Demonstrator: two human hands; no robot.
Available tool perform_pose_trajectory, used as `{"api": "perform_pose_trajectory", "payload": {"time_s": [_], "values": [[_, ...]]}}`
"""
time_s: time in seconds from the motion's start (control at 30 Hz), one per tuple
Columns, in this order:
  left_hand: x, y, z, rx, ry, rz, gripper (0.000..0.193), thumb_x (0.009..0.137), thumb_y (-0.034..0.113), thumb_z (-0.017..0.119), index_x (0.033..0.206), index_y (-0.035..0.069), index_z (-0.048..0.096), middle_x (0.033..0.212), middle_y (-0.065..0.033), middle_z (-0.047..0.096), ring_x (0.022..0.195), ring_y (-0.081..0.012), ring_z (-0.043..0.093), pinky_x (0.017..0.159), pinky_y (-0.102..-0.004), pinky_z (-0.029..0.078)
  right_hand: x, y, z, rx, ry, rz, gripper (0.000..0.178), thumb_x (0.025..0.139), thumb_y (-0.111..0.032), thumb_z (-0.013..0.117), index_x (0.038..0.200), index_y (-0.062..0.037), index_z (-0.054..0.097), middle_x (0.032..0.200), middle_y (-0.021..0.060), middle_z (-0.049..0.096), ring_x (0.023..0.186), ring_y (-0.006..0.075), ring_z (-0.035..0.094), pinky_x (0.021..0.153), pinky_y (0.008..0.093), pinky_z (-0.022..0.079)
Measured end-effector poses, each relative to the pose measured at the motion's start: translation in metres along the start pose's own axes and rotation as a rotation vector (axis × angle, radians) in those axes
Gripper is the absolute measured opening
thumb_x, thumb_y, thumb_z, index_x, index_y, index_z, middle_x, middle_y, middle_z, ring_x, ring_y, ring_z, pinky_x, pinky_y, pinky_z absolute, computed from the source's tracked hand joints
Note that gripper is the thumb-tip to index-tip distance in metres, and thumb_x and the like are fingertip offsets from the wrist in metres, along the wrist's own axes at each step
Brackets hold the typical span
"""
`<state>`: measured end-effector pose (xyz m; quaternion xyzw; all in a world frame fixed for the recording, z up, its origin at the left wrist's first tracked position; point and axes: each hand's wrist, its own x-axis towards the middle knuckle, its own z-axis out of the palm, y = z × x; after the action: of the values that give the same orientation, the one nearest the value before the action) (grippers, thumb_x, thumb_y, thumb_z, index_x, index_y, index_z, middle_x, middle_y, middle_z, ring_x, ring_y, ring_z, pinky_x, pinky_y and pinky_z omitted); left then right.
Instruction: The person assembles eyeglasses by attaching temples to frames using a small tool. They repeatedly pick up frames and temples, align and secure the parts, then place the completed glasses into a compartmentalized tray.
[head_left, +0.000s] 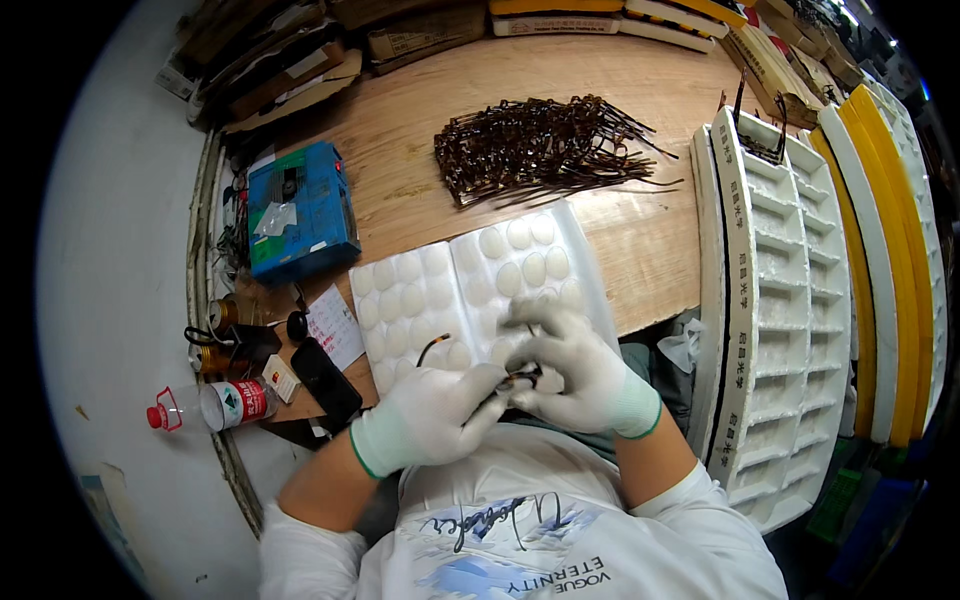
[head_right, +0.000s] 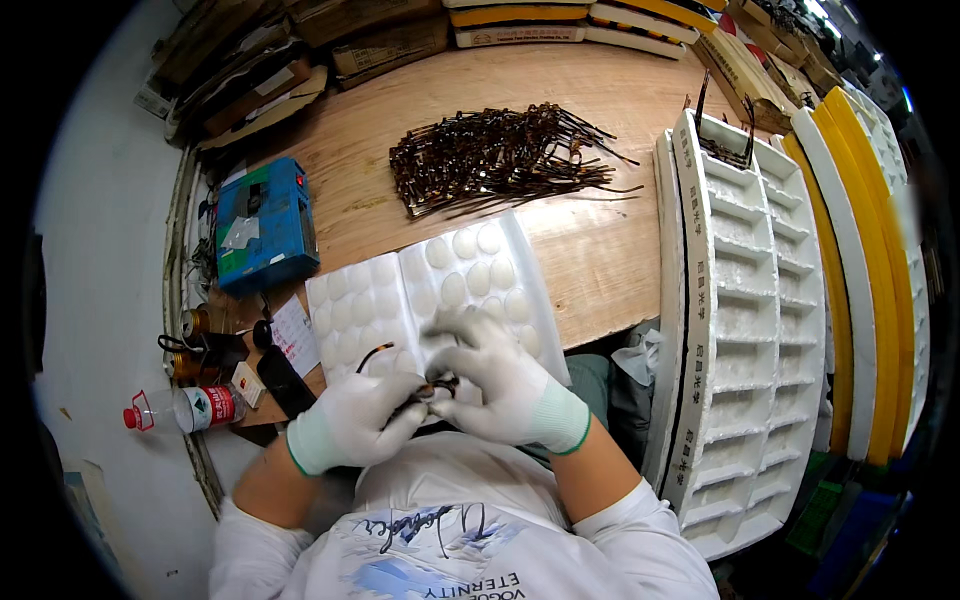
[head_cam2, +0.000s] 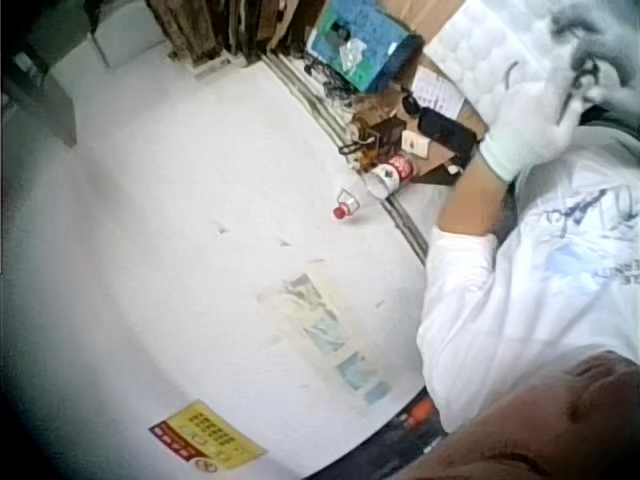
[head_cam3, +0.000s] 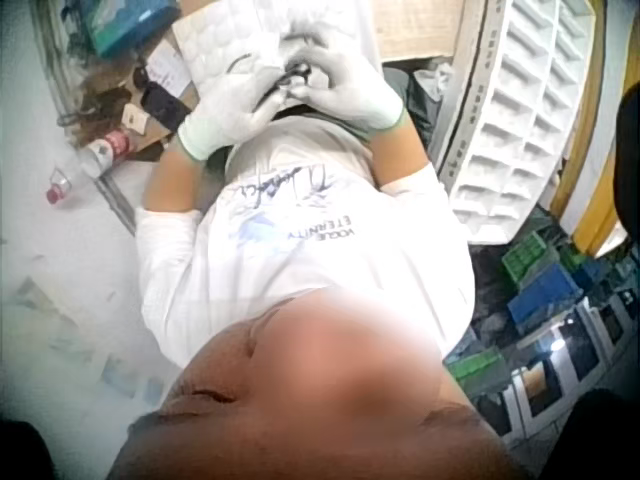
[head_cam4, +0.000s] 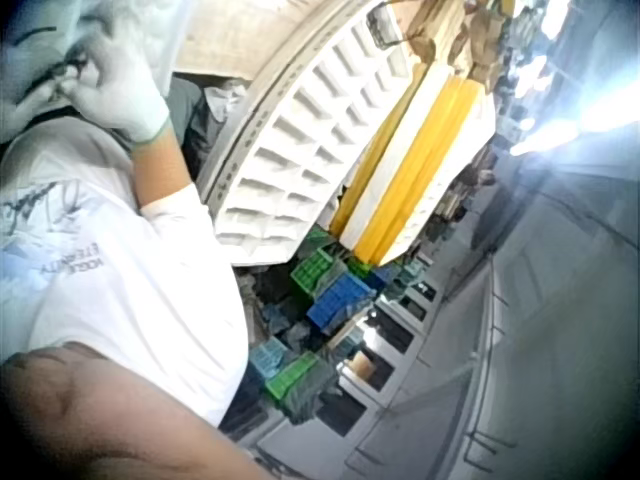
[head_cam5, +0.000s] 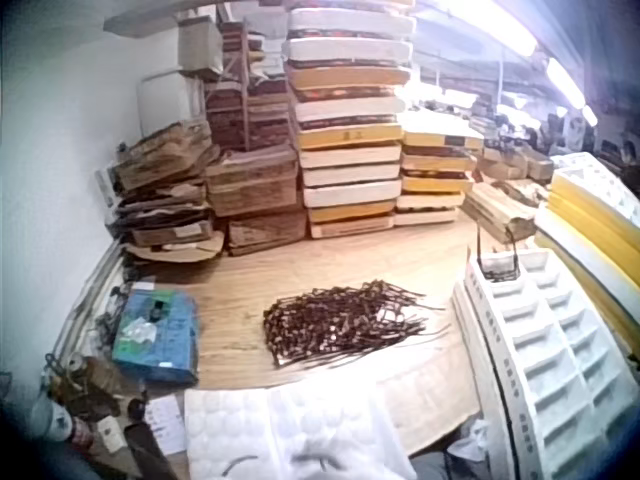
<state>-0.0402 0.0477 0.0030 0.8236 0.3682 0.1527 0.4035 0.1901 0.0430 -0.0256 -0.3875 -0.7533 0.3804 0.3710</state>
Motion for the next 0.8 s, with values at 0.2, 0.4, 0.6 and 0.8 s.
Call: {"api": "perform_pose_trajectory", "payload": {"time_s": [0.2, 0.4, 0.6, 0.8], "values": [[0.114, -0.096, -0.001, -0.147, 0.230, -0.332, 0.035, 0.094, 0.033, 0.064, 0.106, 0.001, 0.069, 0.089, -0.0162, 0.071, 0.085, -0.0309, 0.070, 0.082, -0.0396, 0.056, -0.006, 0.010, -0.032, -0.049, 0.135, 0.062, 0.009, 0.072, -0.009, 0.074, 0.073, -0.0027, 0.067, 0.066, 0.0102, 0.060, 0.068, 0.0318, 0.060, 0.100, 0.0457, 0.046], [0.147, -0.149, 0.036, 0.447, 0.218, -0.467, 0.051, 0.089, 0.043, 0.066, 0.122, 0.004, 0.064, 0.120, -0.0213, 0.061, 0.110, -0.0405, 0.062, 0.094, -0.0487, 0.052, -0.012, 0.011, -0.046, -0.084, 0.287, 0.155, 0.004, 0.073, -0.007, 0.071, 0.071, -0.0038, 0.070, 0.060, 0.0074, 0.057, 0.059, 0.0245, 0.057, 0.096, 0.0440, 0.048], [0.121, -0.146, 0.038, 0.014, 0.539, -0.258, 0.033, 0.094, 0.023, 0.067, 0.118, 0.001, 0.065, 0.102, -0.0153, 0.070, 0.088, -0.0298, 0.069, 0.082, -0.0406, 0.056, -0.024, 0.012, -0.024, 0.474, 0.444, 0.508, 0.026, 0.093, -0.010, 0.062, 0.112, 0.0085, 0.065, 0.089, 0.0097, 0.069, 0.081, 0.0162, 0.065, 0.094, 0.0379, 0.052], [0.043, -0.058, 0.031, -1.150, 0.353, -0.126, 0.020, 0.094, 0.006, 0.068, 0.112, 0.000, 0.061, 0.095, -0.0073, 0.068, 0.076, -0.0127, 0.064, 0.068, -0.0283, 0.055, -0.005, -0.003, 0.012, 0.422, 0.155, 0.330, 0.049, 0.097, 0.002, 0.053, 0.144, 0.0041, 0.038, 0.112, 0.0137, 0.065, 0.081, 0.0148, 0.066, 0.080, 0.0301, 0.055]]}}
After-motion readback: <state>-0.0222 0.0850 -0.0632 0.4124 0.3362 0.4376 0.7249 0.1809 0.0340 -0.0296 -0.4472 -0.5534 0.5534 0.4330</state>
